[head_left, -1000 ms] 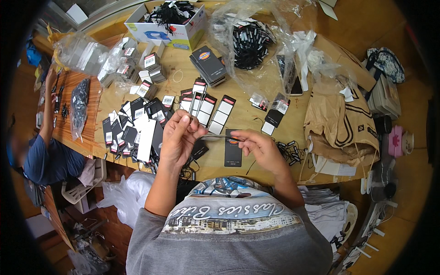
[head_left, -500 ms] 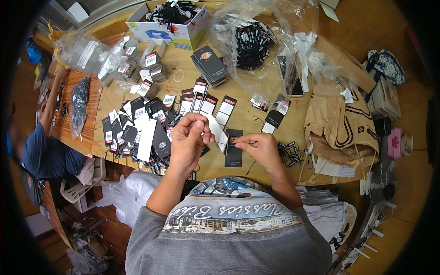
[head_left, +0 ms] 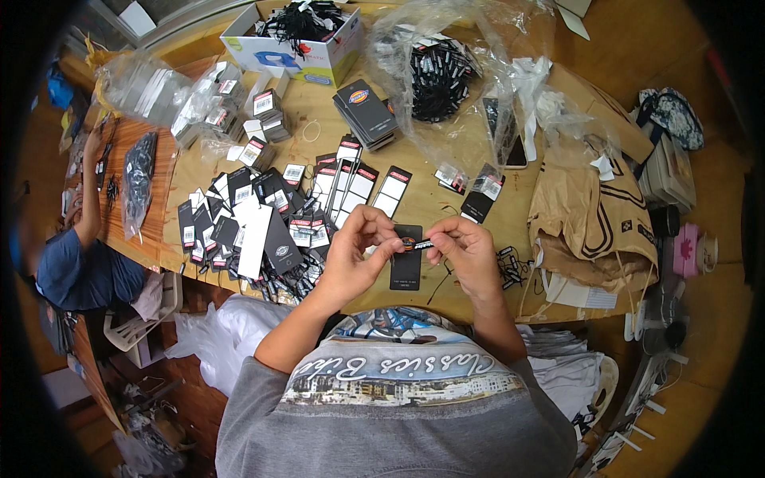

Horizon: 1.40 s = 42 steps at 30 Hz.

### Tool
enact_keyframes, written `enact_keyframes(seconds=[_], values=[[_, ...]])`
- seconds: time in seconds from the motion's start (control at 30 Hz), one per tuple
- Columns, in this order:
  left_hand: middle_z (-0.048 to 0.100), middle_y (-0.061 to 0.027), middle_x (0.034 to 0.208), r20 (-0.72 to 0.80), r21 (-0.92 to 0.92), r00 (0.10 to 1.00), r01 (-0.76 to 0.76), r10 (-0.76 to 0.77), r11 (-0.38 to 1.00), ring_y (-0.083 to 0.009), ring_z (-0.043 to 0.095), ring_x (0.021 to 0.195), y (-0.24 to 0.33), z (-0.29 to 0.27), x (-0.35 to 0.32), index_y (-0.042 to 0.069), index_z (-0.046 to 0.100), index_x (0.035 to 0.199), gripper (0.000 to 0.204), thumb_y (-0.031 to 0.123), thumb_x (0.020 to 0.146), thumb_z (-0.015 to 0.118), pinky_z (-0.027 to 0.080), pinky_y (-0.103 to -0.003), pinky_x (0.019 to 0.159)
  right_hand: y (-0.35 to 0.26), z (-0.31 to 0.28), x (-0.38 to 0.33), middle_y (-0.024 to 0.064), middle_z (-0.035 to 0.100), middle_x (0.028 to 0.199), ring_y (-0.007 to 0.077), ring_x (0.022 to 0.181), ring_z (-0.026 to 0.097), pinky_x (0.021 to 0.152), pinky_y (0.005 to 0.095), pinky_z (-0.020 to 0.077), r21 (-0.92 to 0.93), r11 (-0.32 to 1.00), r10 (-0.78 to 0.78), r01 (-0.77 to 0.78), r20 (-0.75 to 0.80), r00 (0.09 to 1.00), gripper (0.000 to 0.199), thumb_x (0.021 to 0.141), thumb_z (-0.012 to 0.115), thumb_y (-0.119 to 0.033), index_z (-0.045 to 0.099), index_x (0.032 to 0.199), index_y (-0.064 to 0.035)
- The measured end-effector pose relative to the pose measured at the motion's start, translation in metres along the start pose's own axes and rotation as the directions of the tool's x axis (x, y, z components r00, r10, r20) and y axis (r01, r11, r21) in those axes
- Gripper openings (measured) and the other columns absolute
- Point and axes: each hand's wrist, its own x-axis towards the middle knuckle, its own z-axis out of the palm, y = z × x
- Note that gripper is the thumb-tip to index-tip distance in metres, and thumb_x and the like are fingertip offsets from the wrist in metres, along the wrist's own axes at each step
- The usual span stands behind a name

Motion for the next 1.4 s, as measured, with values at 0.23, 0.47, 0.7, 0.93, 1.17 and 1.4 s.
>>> enact_keyframes(seconds=[0.23, 0.47, 0.7, 0.93, 1.17, 1.4], values=[[0.052, -0.0068, 0.072, 0.06, 0.135, 0.998, -0.043, 0.035, 0.99, -0.0117, 0.053, 0.069, 0.007, 0.003, 0.0, 0.002, 0.035, 0.087, 0.023, -0.002, 0.076, 0.055, 0.044, -0.023, 0.064, -0.004, 0.0, 0.0, 0.0079, 0.058, 0.069, 0.0101, 0.059, 0.055, 0.055, 0.0181, 0.0445, 0.129, 0.992, -0.012, 0.004, 0.069, 0.998, 0.01, 0.079, 0.054, -0.003, 0.055, 0.086, 0.0044], [0.051, -0.007, 0.072, 0.061, 0.192, 0.996, -0.076, 0.065, 0.978, -0.0116, 0.053, 0.069, 0.008, 0.004, -0.001, 0.001, 0.034, 0.087, 0.023, -0.003, 0.076, 0.055, 0.044, -0.024, 0.064, 0.001, -0.001, -0.001, 0.0102, 0.059, 0.066, 0.0116, 0.054, 0.056, 0.052, 0.0195, 0.0459, 0.137, 0.989, -0.053, 0.054, -0.014, 0.999, 0.009, 0.078, 0.056, -0.004, 0.054, 0.082, 0.0041], [0.05, -0.0073, 0.074, 0.085, 0.248, 0.993, -0.096, 0.077, 0.964, -0.012, 0.052, 0.07, 0.01, 0.007, -0.001, 0.001, 0.035, 0.087, 0.022, -0.004, 0.076, 0.053, 0.044, -0.024, 0.065, 0.0, 0.004, -0.001, 0.0086, 0.058, 0.063, 0.0107, 0.051, 0.055, 0.05, 0.0197, 0.0459, 0.14, 0.988, -0.06, 0.067, -0.053, 0.997, 0.009, 0.079, 0.056, -0.006, 0.054, 0.078, 0.003], [0.047, -0.0053, 0.074, 0.14, 0.433, 0.989, -0.099, 0.042, 0.896, -0.0122, 0.052, 0.071, 0.017, 0.008, -0.001, 0.001, 0.036, 0.086, 0.024, -0.01, 0.073, 0.054, 0.044, -0.023, 0.065, 0.001, 0.005, 0.0, 0.0097, 0.057, 0.062, 0.0133, 0.05, 0.055, 0.047, 0.0231, 0.0467, 0.119, 0.993, 0.016, -0.013, -0.018, 1.0, 0.008, 0.078, 0.055, -0.004, 0.051, 0.076, 0.0023], [0.047, -0.0062, 0.077, 0.134, 0.275, 0.99, -0.085, 0.05, 0.958, -0.0125, 0.051, 0.072, 0.006, 0.006, -0.003, 0.001, 0.035, 0.087, 0.026, -0.011, 0.072, 0.053, 0.044, -0.024, 0.065, 0.008, 0.013, -0.003, 0.0097, 0.057, 0.062, 0.0135, 0.052, 0.056, 0.048, 0.024, 0.0481, 0.167, 0.986, -0.014, 0.017, -0.021, 1.0, 0.008, 0.079, 0.054, -0.004, 0.049, 0.075, 0.0012], [0.046, -0.0094, 0.095, -0.079, -0.057, 0.986, -0.152, 0.147, 0.987, -0.0165, 0.043, 0.098, -0.005, 0.0, 0.017, 0.006, 0.034, 0.103, 0.028, 0.025, 0.086, 0.045, 0.033, -0.033, 0.085, 0.007, 0.024, -0.011, 0.0105, 0.058, 0.065, 0.0134, 0.055, 0.057, 0.053, 0.0242, 0.0489, 0.08, 0.997, -0.002, 0.001, 0.018, 1.0, 0.008, 0.079, 0.054, -0.004, 0.049, 0.075, 0.0002]])
